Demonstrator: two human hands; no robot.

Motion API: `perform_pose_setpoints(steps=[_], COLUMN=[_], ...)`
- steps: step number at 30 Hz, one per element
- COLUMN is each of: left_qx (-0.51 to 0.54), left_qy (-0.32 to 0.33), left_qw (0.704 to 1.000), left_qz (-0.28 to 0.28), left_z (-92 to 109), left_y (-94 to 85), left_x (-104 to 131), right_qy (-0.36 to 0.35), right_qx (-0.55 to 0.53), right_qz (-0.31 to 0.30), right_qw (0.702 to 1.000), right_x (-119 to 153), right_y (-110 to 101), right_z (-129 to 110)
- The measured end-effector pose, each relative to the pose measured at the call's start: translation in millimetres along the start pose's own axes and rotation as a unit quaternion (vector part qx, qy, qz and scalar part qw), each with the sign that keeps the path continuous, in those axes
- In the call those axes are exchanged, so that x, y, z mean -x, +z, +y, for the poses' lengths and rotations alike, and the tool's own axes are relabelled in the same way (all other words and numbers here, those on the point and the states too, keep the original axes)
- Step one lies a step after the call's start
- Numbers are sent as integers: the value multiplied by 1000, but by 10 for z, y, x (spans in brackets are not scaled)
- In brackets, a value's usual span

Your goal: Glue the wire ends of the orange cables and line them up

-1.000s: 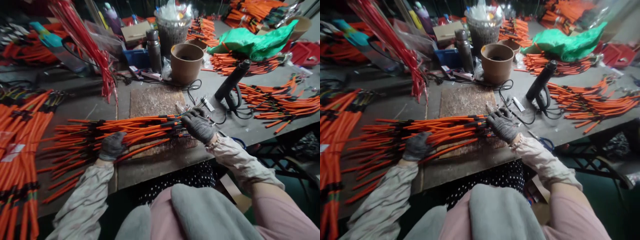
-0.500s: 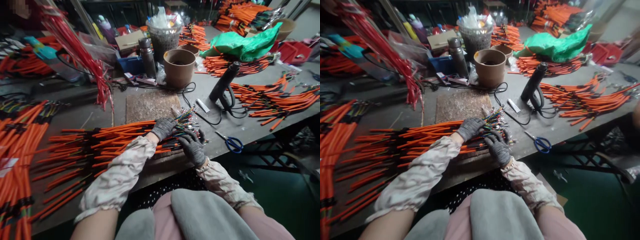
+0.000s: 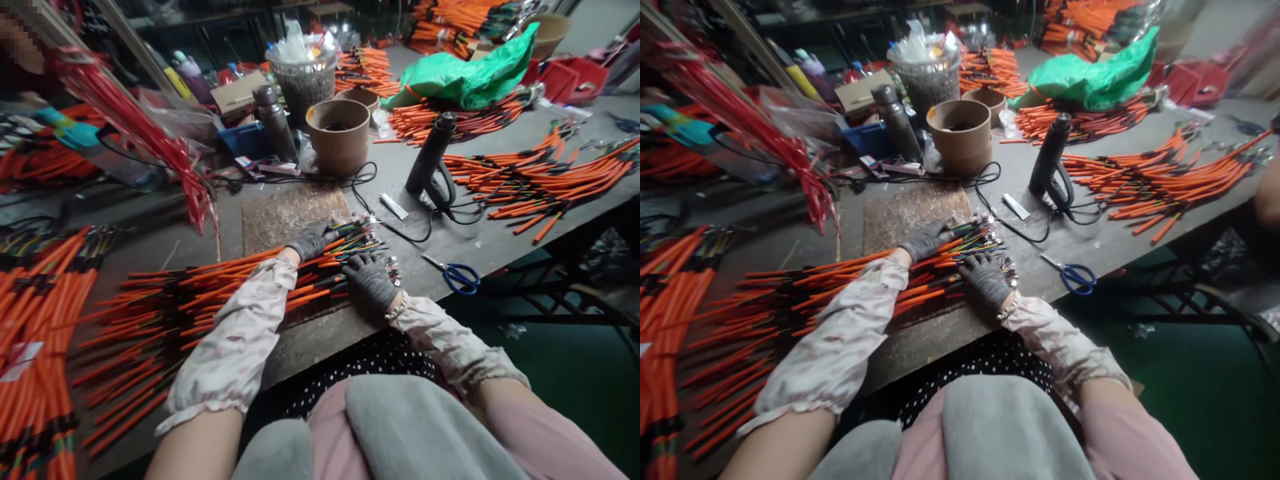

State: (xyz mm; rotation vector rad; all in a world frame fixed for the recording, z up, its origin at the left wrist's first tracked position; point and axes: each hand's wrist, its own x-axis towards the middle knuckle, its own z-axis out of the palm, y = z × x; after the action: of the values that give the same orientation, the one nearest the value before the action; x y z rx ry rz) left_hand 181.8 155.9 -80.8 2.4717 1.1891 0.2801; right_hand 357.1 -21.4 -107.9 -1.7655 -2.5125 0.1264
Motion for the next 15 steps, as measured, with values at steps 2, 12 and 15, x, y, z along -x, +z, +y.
perform_pose_setpoints(steps=[2, 12, 15], left_qx=[-17, -58, -22], left_qy=[1, -166, -140], left_qw=[999, 984, 989], left_qz=[-40, 30, 46], left_z=[6, 94, -30], left_y=[208, -22, -122], left_x=[65, -213, -222], right_qy=[-4, -4, -28], right_qx=[1, -59, -177], right_qz=[-17, 52, 62], right_qw=[1000, 997, 982], right_x=[-81, 76, 109], right_y=[22, -217, -71], right_z=[11, -35, 305])
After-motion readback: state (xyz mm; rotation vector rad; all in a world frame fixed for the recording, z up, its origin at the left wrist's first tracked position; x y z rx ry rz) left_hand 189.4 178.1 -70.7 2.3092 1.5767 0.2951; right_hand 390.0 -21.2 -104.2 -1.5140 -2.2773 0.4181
